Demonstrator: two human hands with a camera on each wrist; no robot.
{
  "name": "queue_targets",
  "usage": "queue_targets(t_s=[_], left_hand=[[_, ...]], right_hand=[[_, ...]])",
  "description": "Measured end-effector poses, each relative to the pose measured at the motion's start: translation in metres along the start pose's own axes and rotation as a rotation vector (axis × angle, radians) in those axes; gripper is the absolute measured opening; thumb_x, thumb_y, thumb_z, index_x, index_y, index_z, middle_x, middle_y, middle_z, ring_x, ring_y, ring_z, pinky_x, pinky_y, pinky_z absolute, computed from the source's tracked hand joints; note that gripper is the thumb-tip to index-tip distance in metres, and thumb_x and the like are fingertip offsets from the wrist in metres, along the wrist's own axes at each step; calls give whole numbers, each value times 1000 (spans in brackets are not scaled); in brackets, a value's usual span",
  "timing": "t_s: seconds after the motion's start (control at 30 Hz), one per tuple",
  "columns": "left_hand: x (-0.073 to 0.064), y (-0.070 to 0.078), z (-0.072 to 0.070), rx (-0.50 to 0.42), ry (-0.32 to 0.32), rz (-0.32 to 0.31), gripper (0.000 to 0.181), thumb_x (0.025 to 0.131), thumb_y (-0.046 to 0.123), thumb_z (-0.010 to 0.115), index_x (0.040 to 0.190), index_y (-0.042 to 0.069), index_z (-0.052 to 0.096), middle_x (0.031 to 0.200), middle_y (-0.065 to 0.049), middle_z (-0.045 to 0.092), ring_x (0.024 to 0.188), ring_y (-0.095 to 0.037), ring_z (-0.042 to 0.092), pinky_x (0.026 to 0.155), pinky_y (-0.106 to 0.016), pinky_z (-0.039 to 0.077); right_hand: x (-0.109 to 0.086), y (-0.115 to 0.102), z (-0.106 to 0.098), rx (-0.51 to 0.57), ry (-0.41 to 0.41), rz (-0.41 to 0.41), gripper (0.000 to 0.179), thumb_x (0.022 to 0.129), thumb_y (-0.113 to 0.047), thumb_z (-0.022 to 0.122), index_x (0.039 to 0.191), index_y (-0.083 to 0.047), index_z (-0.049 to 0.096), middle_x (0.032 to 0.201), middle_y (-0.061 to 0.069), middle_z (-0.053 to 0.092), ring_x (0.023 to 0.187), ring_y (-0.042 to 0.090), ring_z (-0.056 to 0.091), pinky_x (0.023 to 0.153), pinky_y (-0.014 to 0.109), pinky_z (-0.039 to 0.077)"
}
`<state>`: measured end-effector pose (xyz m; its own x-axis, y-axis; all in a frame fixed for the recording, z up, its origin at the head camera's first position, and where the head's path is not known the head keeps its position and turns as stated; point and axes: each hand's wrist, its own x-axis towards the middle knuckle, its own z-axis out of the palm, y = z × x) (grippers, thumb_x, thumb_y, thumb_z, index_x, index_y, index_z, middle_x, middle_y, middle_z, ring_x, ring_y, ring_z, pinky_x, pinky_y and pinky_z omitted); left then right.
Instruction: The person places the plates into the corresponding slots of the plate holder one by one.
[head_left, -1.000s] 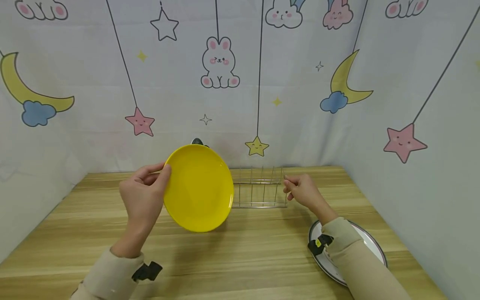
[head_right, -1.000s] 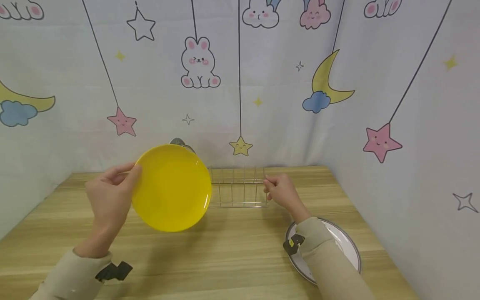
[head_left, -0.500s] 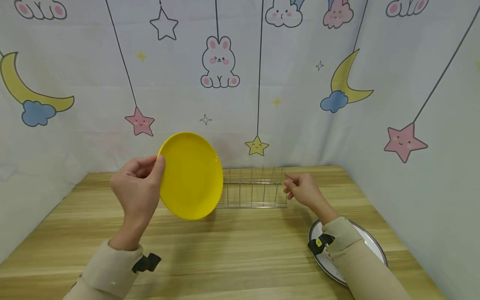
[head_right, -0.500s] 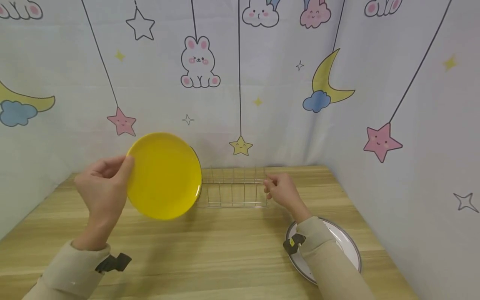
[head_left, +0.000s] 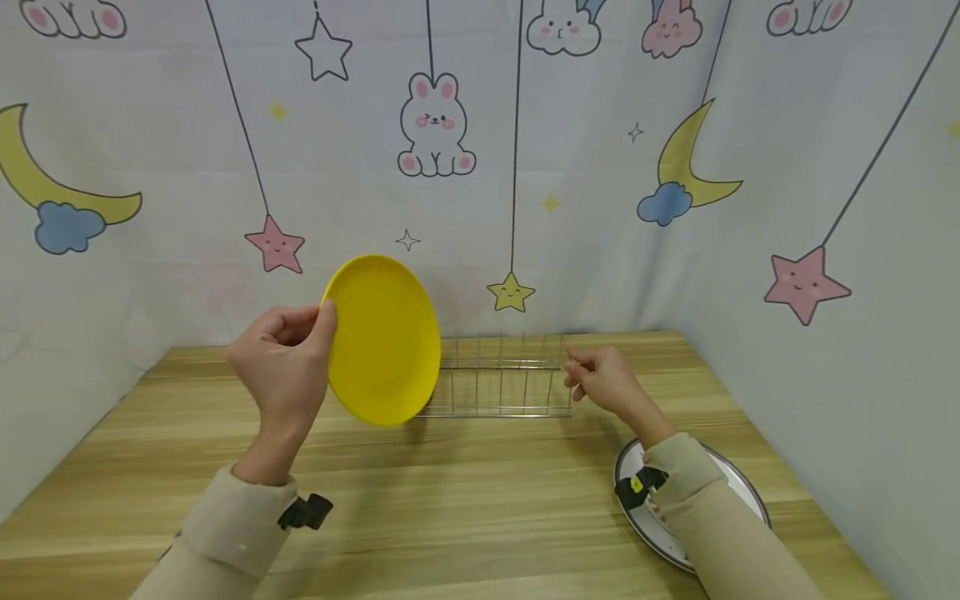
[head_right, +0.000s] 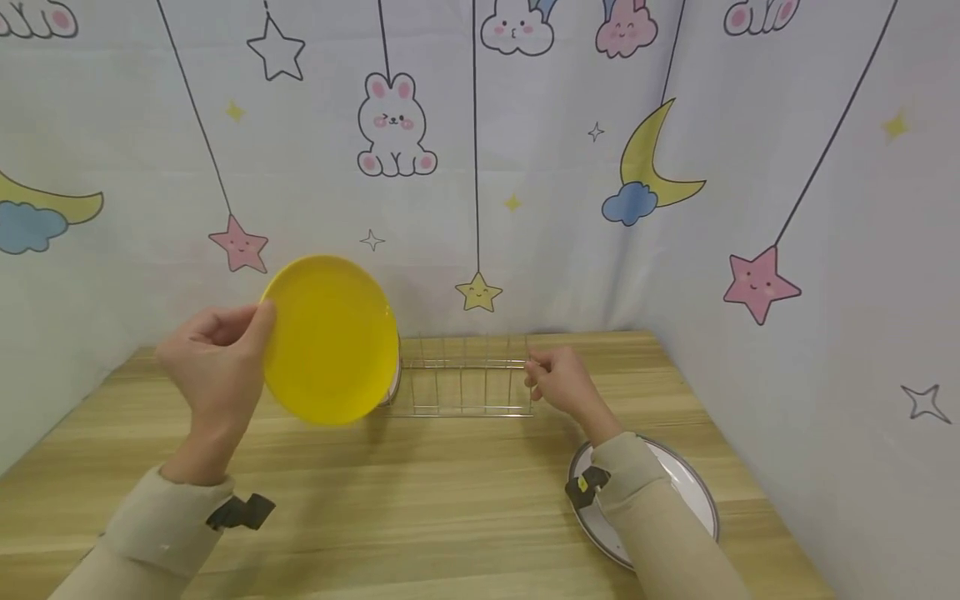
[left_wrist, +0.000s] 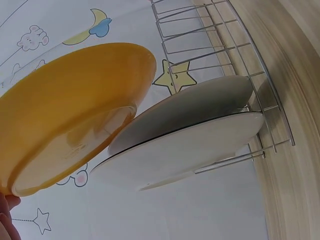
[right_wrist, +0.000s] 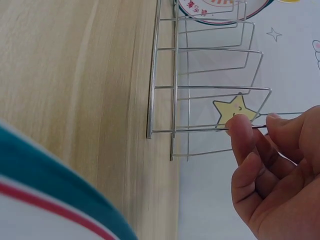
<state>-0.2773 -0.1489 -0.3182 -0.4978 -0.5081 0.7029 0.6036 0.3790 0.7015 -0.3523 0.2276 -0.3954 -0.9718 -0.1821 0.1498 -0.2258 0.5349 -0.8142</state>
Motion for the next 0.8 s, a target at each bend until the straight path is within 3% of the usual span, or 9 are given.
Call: queue_targets(t_s=[0.17, 0.3, 0.53, 0.8], left_hand=[[-2, 4, 6, 31, 31, 15, 22, 85, 14, 78, 85, -7, 73, 75, -2, 70, 57, -2, 58, 57, -12, 50], [-7, 10, 10, 50, 48, 38, 23, 85, 14, 78, 83, -8, 72, 78, -17, 71, 54, 0, 53, 54, -11, 47], [-15, 12, 19, 43, 45, 81, 21, 85, 11, 78, 80, -9, 72, 76, -18, 70, 51, 2, 49, 52, -10, 43], [-18, -11, 29, 67, 51, 145, 19, 83, 11, 80, 78, -7, 73, 75, -14, 71, 52, 4, 48, 52, -8, 41]], right_hand=[[0, 1, 0, -4, -3, 5, 42, 101, -7, 55, 140, 7, 48, 95, 25, 70, 62, 20, 67, 60, 34, 55], [0, 2, -1, 2, -5, 0, 41, 102, -7, 55, 139, 8, 48, 96, 24, 71, 63, 21, 67, 68, 46, 57], [-1, 2, -1, 8, -8, -10, 39, 101, -7, 55, 138, 8, 50, 96, 23, 71, 62, 21, 67, 68, 47, 57], [-1, 1, 0, 17, -22, -15, 40, 101, -5, 55, 138, 9, 49, 98, 26, 70, 62, 21, 67, 72, 51, 57]])
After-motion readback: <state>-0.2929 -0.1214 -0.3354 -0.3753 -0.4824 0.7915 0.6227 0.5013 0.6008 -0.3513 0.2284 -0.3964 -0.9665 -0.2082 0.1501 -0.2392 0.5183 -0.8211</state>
